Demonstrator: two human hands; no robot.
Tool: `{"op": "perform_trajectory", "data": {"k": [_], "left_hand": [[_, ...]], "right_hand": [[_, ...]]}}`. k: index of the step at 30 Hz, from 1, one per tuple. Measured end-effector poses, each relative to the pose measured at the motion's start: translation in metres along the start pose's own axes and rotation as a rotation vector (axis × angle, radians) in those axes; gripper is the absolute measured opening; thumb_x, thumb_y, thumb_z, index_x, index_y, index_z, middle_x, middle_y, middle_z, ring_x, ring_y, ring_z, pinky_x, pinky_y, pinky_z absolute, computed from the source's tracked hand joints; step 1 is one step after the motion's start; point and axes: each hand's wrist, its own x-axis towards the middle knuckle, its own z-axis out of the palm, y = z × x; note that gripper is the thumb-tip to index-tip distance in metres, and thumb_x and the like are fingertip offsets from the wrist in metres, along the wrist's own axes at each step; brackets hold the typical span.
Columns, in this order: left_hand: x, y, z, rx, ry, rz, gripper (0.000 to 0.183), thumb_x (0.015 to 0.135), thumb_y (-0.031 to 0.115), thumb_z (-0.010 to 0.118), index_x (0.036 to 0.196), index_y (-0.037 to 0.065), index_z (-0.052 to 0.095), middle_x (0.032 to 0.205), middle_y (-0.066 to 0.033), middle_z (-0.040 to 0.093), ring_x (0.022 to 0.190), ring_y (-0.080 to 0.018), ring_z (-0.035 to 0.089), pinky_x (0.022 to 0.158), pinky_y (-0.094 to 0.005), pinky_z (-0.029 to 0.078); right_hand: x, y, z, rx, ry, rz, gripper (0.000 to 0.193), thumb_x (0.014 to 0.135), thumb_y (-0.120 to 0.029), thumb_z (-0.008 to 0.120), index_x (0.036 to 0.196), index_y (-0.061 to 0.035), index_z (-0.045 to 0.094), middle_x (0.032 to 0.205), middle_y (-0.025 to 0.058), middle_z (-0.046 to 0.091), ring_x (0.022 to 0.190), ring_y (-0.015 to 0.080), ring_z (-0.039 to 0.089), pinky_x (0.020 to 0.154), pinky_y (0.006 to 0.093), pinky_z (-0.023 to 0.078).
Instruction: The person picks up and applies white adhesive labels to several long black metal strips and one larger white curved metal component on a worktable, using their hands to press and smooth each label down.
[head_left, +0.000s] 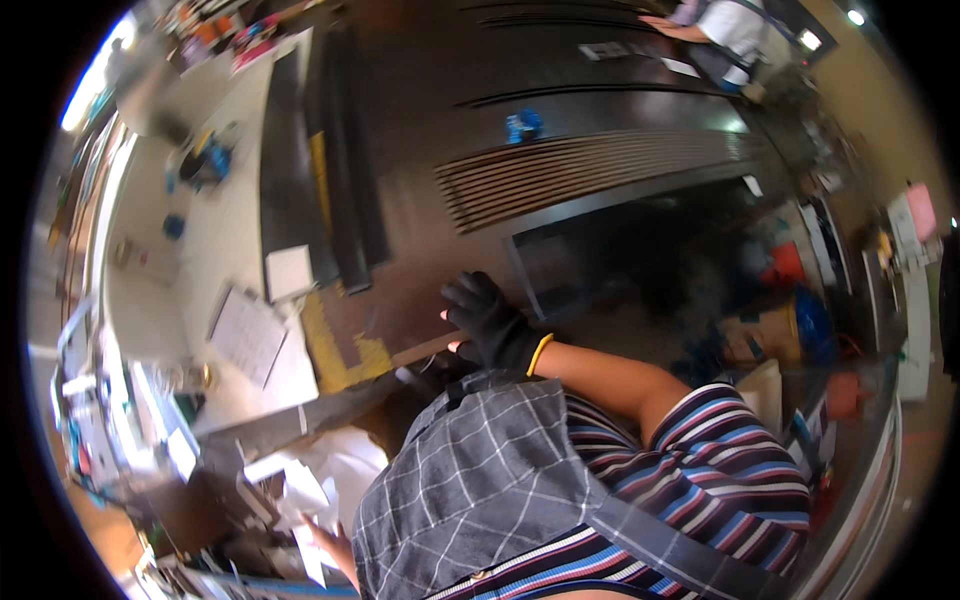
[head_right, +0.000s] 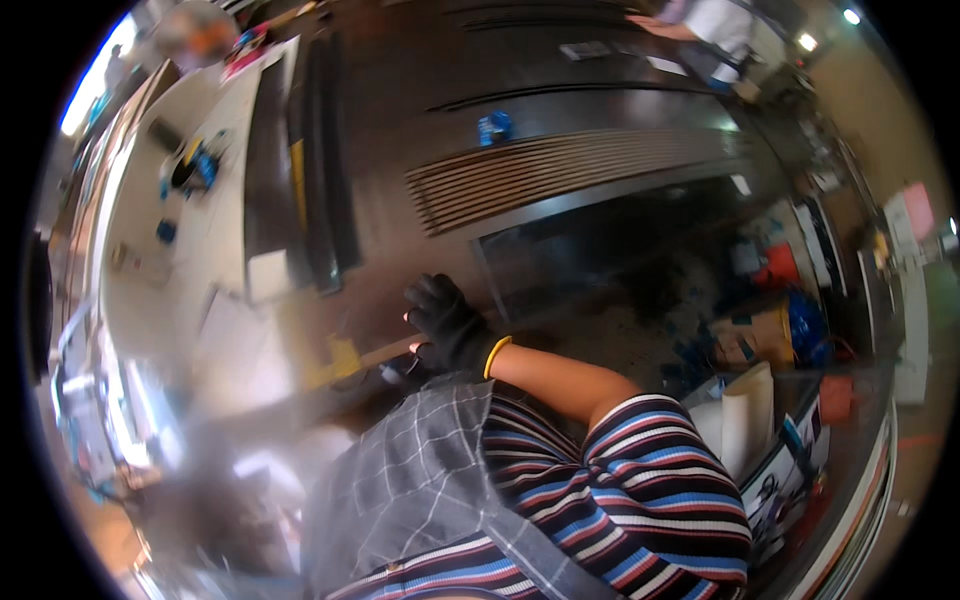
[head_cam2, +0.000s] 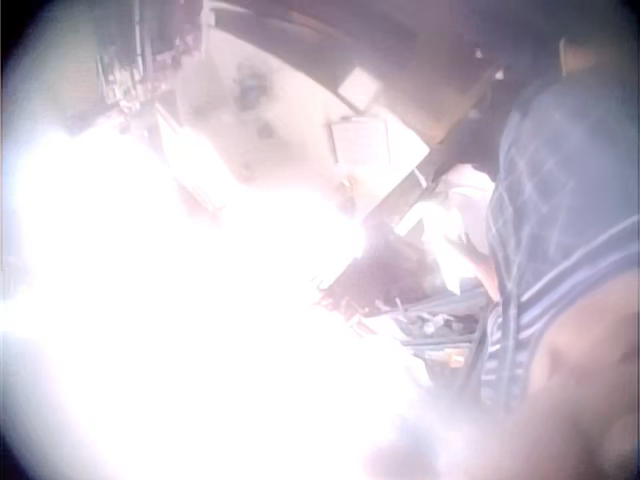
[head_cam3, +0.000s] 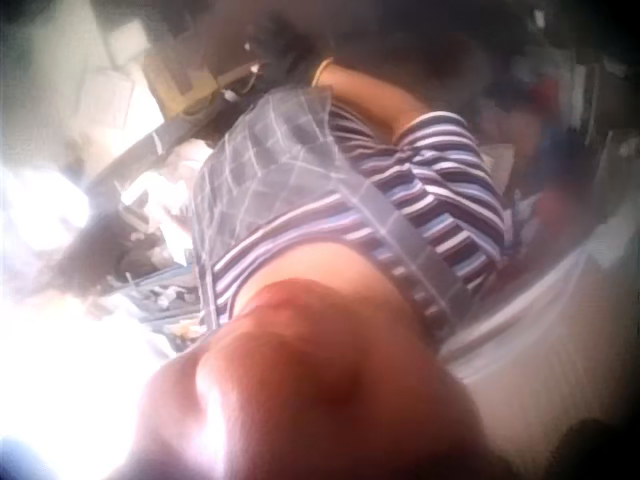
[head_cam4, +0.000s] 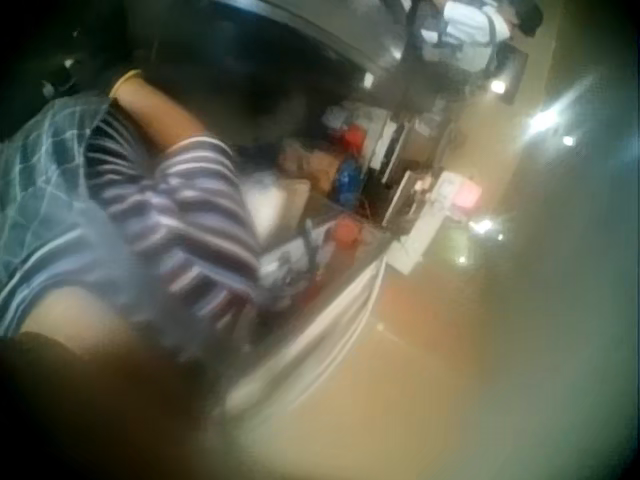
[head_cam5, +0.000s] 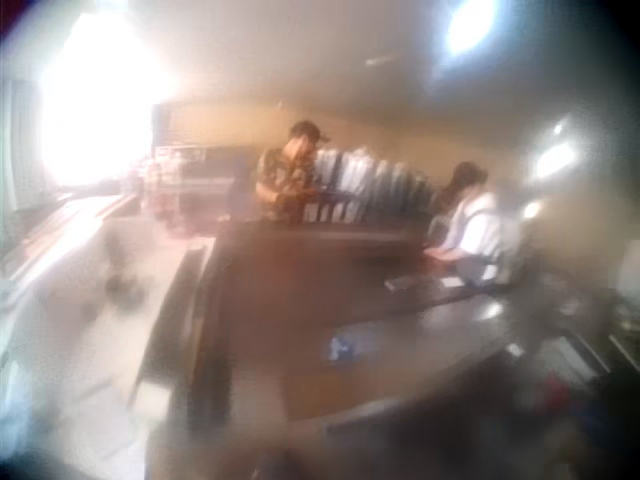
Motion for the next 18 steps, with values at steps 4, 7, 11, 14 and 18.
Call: {"op": "perform_trajectory", "data": {"k": [4,7,11,14,18], "left_hand": [[-0.011,0.036,0.025,0.053,0.043,0.180,0.050,0.082,0.014,0.065,0.126,-0.002,0.049,0.123,-0.0178,0.053,0.114,-0.0305,0.049,0.097,-0.0410,0.039],[-0.024,0.068,0.055,0.029,-0.069,0.373,0.054,0.080,0.013,0.067,0.128,-0.001,0.047,0.127,-0.0187,0.051,0.118,-0.0320,0.047,0.099,-0.0425,0.037],[-0.037,0.087,0.132,-0.023,-0.535,0.598,0.061,0.077,0.011,0.069,0.131,0.001,0.044,0.131,-0.0200,0.048,0.123,-0.0341,0.044,0.103,-0.0446,0.035],[-0.039,0.106,0.214,0.017,-0.922,0.983,0.063,0.076,0.010,0.069,0.133,0.002,0.044,0.133,-0.0205,0.046,0.127,-0.0378,0.040,0.107,-0.0485,0.029],[-0.068,0.209,0.298,0.379,-1.047,1.299,0.063,0.086,0.025,0.061,0.141,0.008,0.034,0.148,-0.0162,0.030,0.139,-0.0334,0.023,0.112,-0.0497,0.020]], "right_hand": [[-0.018,-0.006,-0.044,-0.060,0.020,0.142,0.041,0.065,-0.023,0.075,0.098,-0.0018,0.060,0.118,0.0179,0.049,0.121,0.0382,0.038,0.105,0.0488,0.029],[-0.051,-0.002,-0.061,-0.067,0.122,0.294,0.040,0.064,-0.019,0.074,0.096,-0.0020,0.059,0.114,0.0170,0.050,0.117,0.0376,0.041,0.102,0.0477,0.032],[-0.121,-0.016,-0.032,-0.197,0.224,0.562,0.037,0.063,-0.019,0.074,0.093,-0.0040,0.058,0.108,0.0159,0.051,0.112,0.0366,0.044,0.098,0.0466,0.036],[-0.159,-0.019,-0.008,-0.231,0.227,0.649,0.032,0.065,-0.020,0.072,0.089,-0.0060,0.057,0.099,0.0156,0.054,0.104,0.0375,0.050,0.093,0.0484,0.039],[-0.156,-0.025,-0.036,-0.199,0.348,0.780,0.024,0.069,-0.020,0.069,0.083,-0.0048,0.058,0.089,0.0153,0.056,0.093,0.0365,0.055,0.084,0.0466,0.044]]}}
